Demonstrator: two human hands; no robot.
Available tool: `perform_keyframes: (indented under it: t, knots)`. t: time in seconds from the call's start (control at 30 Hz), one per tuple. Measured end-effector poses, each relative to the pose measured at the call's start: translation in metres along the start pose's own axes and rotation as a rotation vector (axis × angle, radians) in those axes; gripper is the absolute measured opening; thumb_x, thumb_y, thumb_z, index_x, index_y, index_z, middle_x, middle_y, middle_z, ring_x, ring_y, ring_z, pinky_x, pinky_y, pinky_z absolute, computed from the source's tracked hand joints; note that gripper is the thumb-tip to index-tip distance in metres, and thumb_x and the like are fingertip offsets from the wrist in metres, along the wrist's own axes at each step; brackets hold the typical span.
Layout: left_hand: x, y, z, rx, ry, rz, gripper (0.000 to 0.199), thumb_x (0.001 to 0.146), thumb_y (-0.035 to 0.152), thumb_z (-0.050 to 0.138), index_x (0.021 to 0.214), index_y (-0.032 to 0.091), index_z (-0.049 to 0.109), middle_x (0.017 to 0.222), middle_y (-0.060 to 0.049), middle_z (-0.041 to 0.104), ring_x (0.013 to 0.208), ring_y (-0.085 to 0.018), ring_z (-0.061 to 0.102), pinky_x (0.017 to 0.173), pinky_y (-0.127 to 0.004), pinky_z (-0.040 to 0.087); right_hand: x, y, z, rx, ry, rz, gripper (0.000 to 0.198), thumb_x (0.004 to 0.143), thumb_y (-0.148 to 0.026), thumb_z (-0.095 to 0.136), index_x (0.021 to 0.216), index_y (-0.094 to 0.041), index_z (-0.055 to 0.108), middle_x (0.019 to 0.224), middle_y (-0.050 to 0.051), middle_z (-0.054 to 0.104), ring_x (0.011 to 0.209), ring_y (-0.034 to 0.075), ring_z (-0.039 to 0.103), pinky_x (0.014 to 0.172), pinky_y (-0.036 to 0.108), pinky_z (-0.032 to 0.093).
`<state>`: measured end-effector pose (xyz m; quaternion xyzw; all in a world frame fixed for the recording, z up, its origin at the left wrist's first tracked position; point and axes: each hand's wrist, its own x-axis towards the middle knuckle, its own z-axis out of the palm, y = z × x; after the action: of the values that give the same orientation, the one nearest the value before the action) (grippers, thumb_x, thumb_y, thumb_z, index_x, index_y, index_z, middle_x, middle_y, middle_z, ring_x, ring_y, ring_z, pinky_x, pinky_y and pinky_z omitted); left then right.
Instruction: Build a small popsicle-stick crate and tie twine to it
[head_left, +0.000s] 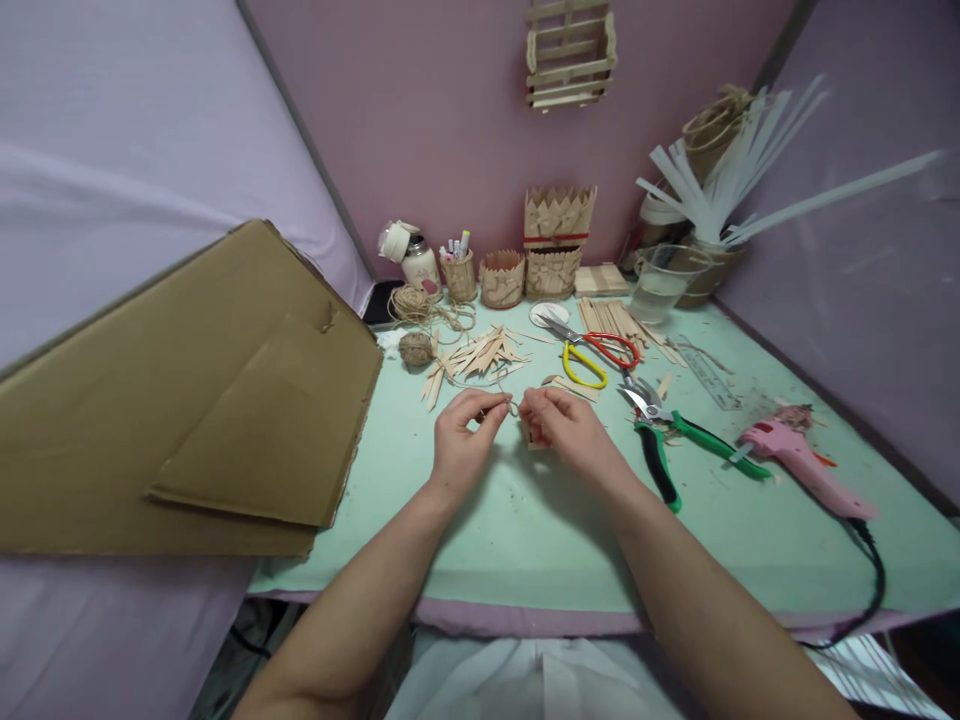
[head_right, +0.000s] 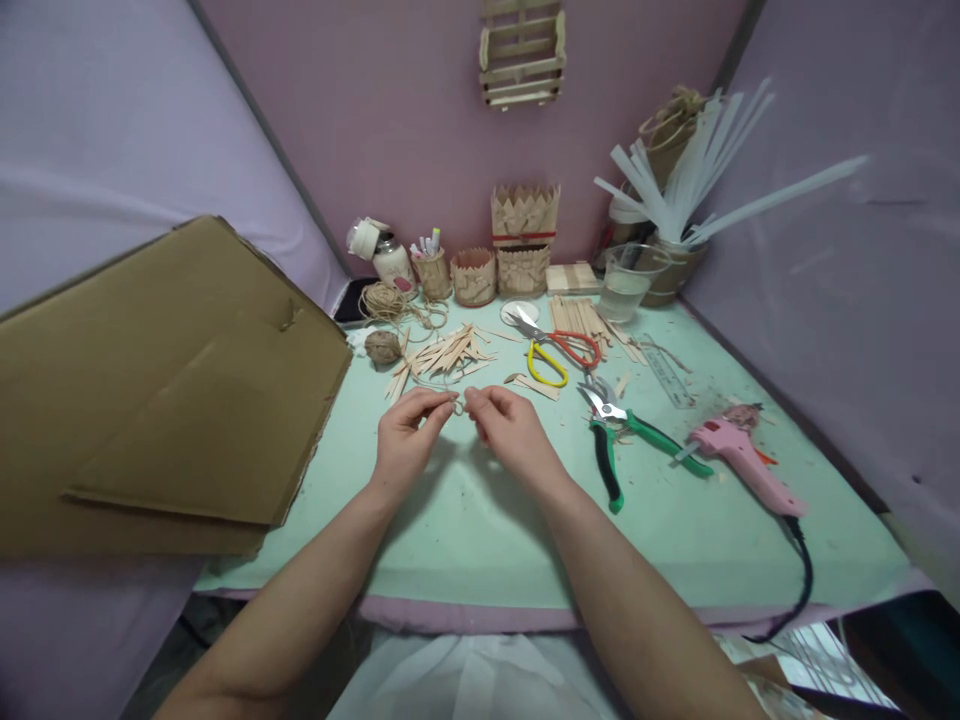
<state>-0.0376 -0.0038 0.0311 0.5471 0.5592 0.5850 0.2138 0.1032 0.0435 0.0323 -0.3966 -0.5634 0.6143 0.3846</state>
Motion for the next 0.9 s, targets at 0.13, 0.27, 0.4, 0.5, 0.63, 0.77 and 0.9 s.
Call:
perform_keyframes:
  t: [0.13,0.27,0.4,0.5,0.63,0.77,0.9]
  knots:
    - [-0.0016,0.0011,0.0000,0.054,0.033,0.036,0.010,0.082,0.022,0.068,0.086,0.022,0.077,0.081,-0.004,0.070,0.077,-0.016,0.061,0.068,-0.028,0.048,-0.0032,-0.0015,0.0038,-0.024,-0.020,-0.015,0.034,0.073,-0.052,0.071,0.072,-0.019,0.062,0.054,-0.005,0.049,0.051,0.010,0.042,0.050,0.025,0.033]
    - [-0.0025,0.0005,0.0008,0.051,0.019,0.025,0.009,0.083,0.022,0.067,0.082,0.022,0.076,0.081,-0.004,0.071,0.076,-0.016,0.062,0.068,-0.028,0.048,-0.0019,-0.0009,0.0027,0.042,0.008,-0.015,0.027,0.075,-0.045,0.069,0.075,-0.019,0.063,0.056,-0.005,0.051,0.053,0.011,0.044,0.051,0.026,0.036]
    - [-0.0012,-0.0014,0.0007,0.030,0.004,-0.013,0.009,0.082,0.024,0.068,0.080,0.020,0.076,0.080,-0.004,0.071,0.075,-0.016,0.062,0.067,-0.027,0.047,-0.0013,0.0004,0.0006,0.003,0.011,-0.056,0.022,0.084,-0.042,0.060,0.082,-0.020,0.062,0.061,-0.004,0.052,0.055,0.012,0.048,0.053,0.026,0.040]
    - [-0.0002,-0.0029,0.0005,-0.003,-0.012,-0.078,0.009,0.081,0.023,0.068,0.080,0.019,0.075,0.081,-0.005,0.071,0.078,-0.016,0.063,0.070,-0.027,0.048,-0.0026,0.0018,-0.0001,-0.165,0.076,-0.287,0.016,0.086,-0.030,0.056,0.098,-0.022,0.063,0.086,0.002,0.060,0.073,0.015,0.058,0.062,0.028,0.047]
    - [0.0000,-0.0047,0.0013,-0.062,-0.030,-0.149,0.009,0.080,0.023,0.068,0.080,0.018,0.075,0.082,-0.005,0.071,0.079,-0.017,0.065,0.074,-0.028,0.049,-0.0045,0.0018,-0.0005,-0.399,0.065,-0.573,0.016,0.088,-0.022,0.055,0.098,-0.025,0.067,0.105,0.006,0.056,0.088,0.018,0.059,0.070,0.031,0.051]
    - [-0.0006,-0.0046,0.0021,-0.057,-0.068,-0.126,0.010,0.079,0.025,0.068,0.080,0.018,0.076,0.079,-0.005,0.071,0.075,-0.016,0.063,0.069,-0.027,0.048,-0.0042,-0.0003,-0.0008,-0.413,0.107,-0.588,0.012,0.090,-0.025,0.056,0.083,-0.024,0.066,0.088,0.004,0.061,0.085,0.019,0.059,0.074,0.033,0.049]
    - [-0.0010,-0.0027,0.0017,-0.036,-0.106,-0.096,0.011,0.080,0.026,0.068,0.078,0.019,0.076,0.073,-0.003,0.068,0.070,-0.015,0.059,0.067,-0.027,0.046,-0.0025,-0.0007,-0.0015,-0.265,0.094,-0.381,0.013,0.088,-0.031,0.058,0.079,-0.022,0.063,0.081,0.002,0.061,0.073,0.016,0.056,0.063,0.029,0.046]
